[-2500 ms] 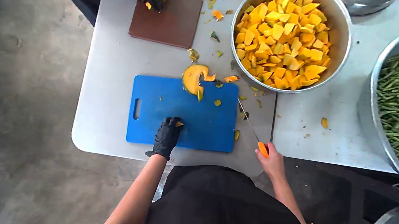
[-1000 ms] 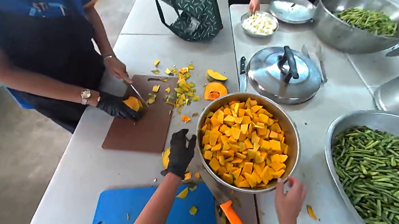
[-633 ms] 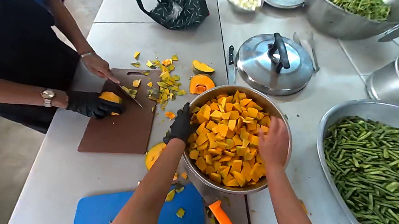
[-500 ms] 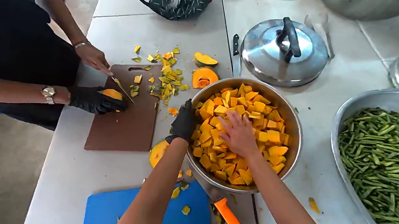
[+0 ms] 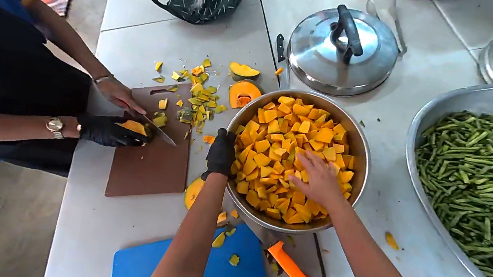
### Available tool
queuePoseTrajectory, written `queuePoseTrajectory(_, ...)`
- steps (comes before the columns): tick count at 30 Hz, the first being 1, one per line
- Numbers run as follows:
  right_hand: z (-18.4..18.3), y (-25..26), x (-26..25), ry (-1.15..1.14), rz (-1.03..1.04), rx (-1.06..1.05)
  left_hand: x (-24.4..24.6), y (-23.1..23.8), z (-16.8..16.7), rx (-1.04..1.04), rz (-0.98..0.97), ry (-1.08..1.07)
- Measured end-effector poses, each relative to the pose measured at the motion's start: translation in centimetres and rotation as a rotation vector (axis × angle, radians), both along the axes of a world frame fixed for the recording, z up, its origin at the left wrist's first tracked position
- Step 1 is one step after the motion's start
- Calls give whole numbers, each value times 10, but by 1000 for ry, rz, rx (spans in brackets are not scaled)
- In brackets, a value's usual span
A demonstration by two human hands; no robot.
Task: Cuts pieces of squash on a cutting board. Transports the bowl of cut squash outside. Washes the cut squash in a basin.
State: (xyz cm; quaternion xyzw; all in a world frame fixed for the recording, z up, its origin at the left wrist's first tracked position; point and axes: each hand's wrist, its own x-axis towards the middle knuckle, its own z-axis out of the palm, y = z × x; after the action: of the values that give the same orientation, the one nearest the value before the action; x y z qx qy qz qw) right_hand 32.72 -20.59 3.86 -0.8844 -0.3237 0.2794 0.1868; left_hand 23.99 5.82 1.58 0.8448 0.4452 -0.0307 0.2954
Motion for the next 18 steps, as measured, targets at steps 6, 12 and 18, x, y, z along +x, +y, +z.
queuePoseTrajectory(6, 36, 18, 40, -154, -202, 327, -34, -17, -4, -112, 17, -111)
queuePoseTrajectory(12, 30, 110, 157, -296, -163, 239, -57, -42, -7, -70, 140, -133)
queuePoseTrajectory(18, -13, 219, 257, -194, -235, 130, -58, -42, -11, -58, 193, -121)
